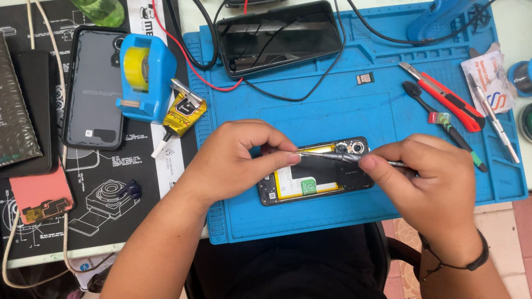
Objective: The person uses a screwdriver to remove screws from the back of a disassembled smartphone, then picks up a separate phone back cover and applies a small amount of liquid from a blue bottle onto the cover's edge. The phone remains open on the mat throughout.
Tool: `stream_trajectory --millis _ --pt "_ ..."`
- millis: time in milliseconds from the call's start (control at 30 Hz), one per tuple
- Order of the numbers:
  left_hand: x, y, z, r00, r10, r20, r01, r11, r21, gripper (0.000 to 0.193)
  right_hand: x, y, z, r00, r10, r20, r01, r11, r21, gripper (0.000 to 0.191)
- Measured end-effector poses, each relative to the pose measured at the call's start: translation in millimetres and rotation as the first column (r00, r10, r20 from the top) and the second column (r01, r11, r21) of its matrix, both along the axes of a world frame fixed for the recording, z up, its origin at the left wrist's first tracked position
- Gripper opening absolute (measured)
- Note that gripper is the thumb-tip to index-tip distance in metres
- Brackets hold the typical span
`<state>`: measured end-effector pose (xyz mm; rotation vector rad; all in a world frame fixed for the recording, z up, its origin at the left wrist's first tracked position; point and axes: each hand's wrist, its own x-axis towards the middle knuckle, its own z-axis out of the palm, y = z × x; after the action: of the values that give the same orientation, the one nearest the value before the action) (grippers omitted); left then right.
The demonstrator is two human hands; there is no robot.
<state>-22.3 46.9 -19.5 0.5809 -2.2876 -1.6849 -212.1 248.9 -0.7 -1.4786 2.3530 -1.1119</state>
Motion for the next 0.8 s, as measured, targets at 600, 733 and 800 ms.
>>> stream_trajectory --millis 600,733,800 --pt "5.5 0.1 -9.8 1.000 -0.014 0.018 0.020 0.925 -0.378 0.046 -17.4 27.2 66.4 0.839 0.318 -0.441 -0.212 0.938 0.274 0.014" --pt "7.2 0.2 -11.7 0.997 -0.061 0.044 0.073 0.913 -0.401 0.047 -16.0 24.7 65.5 0.786 0.345 -0.512 -0.237 0.935 0.265 0.012" --pt "7.5 0.7 -10.7 0.997 -0.061 0.045 0.074 0.914 -0.398 0.047 -17.1 22.1 64.7 0.783 0.339 -0.521 -0.207 0.932 0.297 0.013"
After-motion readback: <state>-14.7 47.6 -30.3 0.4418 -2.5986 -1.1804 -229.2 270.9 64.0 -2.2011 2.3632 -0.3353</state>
